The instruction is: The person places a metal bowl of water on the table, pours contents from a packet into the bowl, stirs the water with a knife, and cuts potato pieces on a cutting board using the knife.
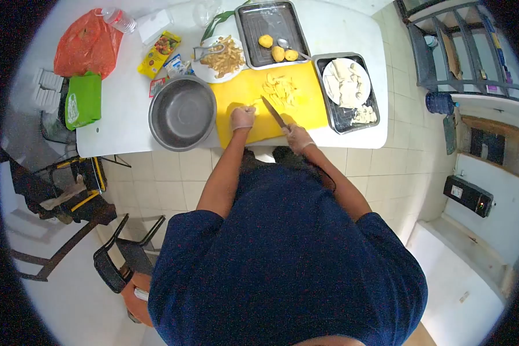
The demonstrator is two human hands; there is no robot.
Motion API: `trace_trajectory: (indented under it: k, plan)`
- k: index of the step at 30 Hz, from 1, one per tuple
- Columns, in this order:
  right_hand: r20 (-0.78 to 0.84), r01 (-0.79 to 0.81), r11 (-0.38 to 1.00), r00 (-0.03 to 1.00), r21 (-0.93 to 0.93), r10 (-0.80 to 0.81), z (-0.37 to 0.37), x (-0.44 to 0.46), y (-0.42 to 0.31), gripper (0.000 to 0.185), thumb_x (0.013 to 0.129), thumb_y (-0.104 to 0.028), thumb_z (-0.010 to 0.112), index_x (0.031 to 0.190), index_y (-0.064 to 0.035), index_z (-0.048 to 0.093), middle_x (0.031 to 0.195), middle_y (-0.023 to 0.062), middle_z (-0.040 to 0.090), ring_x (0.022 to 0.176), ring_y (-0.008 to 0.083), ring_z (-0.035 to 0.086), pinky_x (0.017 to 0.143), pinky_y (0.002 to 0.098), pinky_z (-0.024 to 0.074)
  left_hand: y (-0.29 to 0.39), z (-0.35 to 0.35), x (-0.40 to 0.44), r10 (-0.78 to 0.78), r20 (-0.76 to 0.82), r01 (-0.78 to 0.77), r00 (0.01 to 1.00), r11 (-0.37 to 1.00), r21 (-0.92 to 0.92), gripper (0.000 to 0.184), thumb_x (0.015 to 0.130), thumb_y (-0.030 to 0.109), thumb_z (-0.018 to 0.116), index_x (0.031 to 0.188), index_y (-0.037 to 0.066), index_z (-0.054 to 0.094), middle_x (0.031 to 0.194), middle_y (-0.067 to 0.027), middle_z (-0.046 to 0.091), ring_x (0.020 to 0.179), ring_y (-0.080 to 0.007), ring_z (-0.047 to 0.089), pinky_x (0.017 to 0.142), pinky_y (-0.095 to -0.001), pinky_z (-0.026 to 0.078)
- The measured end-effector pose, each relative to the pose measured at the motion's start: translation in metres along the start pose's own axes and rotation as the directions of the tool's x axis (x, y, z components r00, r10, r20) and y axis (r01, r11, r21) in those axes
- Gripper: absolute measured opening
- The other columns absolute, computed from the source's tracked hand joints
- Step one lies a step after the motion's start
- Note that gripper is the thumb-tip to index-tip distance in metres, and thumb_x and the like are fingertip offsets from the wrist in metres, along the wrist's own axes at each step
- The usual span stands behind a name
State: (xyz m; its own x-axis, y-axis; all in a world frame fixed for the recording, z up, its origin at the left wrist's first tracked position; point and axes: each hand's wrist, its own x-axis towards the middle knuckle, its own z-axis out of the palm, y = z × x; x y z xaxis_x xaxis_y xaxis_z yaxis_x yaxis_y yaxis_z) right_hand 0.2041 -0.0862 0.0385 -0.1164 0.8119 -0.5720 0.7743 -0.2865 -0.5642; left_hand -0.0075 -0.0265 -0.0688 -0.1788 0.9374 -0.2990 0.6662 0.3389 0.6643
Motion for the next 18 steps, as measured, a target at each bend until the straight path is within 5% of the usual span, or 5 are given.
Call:
trace_trajectory:
  k: [5, 7, 9, 11, 18]
  plan:
    - [0.030, 0.026, 0.999, 0.999, -0.045, -0.025, 0.001, -0.003, -0.023, 0.035, 0.091, -0.033, 0.046, 0.096, -0.0001, 0.055, 0.090, 0.0276, 0.060, 0.088, 0.0425, 0.058, 0.076, 0.0472, 0.0450, 0.038, -0.035, -0.014, -0.269, 0.190, 0.269, 0.944, 0.963, 0.024, 0.028, 0.072, 0.033, 0.065, 0.071, 0.006, 0.067, 0.065, -0.0119, 0.065, 0.060, -0.0246, 0.064, 0.060, -0.0380, 0.051]
    - [0.030, 0.016, 0.997, 0.999, -0.074, -0.014, 0.005, -0.002, -0.025, 0.033, 0.090, -0.031, 0.046, 0.095, 0.0000, 0.054, 0.088, 0.0273, 0.060, 0.085, 0.0428, 0.059, 0.074, 0.0479, 0.0454, -0.016, 0.012, 0.002, 0.004, 0.115, -0.032, 0.993, 0.970, 0.241, 0.024, 0.071, 0.031, 0.065, 0.069, 0.007, 0.067, 0.062, -0.0081, 0.065, 0.059, -0.0216, 0.064, 0.059, -0.0369, 0.051]
    - [0.025, 0.055, 0.990, 0.998, -0.131, -0.052, 0.019, 0.010, -0.013, 0.031, 0.090, -0.029, 0.046, 0.094, 0.0001, 0.054, 0.087, 0.0270, 0.061, 0.083, 0.0429, 0.059, 0.072, 0.0490, 0.0456, -0.020, 0.013, 0.008, 0.045, 0.036, -0.053, 0.998, 0.960, 0.273, 0.022, 0.070, 0.033, 0.066, 0.070, 0.011, 0.068, 0.063, -0.0070, 0.066, 0.060, -0.0223, 0.064, 0.057, -0.0369, 0.052]
    - [0.020, 0.068, 0.982, 0.998, -0.179, -0.066, 0.020, 0.014, -0.012, 0.026, 0.087, -0.025, 0.045, 0.090, -0.0010, 0.056, 0.086, 0.0250, 0.061, 0.084, 0.0419, 0.061, 0.073, 0.0490, 0.0475, 0.024, -0.013, -0.015, -0.181, -0.055, 0.185, 0.982, 0.979, 0.080, 0.024, 0.066, 0.039, 0.068, 0.075, 0.017, 0.071, 0.069, -0.0086, 0.067, 0.065, -0.0266, 0.066, 0.057, -0.0380, 0.052]
    - [0.024, 0.099, 0.944, 0.995, -0.314, -0.097, 0.013, 0.004, -0.021, 0.023, 0.087, -0.022, 0.043, 0.088, -0.0029, 0.057, 0.084, 0.0206, 0.063, 0.081, 0.0384, 0.063, 0.071, 0.0480, 0.0502, -0.003, 0.011, -0.023, 0.051, -0.263, -0.072, 0.963, 0.995, -0.071, 0.019, 0.067, 0.033, 0.068, 0.074, 0.015, 0.071, 0.067, -0.0090, 0.066, 0.062, -0.0250, 0.065, 0.060, -0.0355, 0.052]
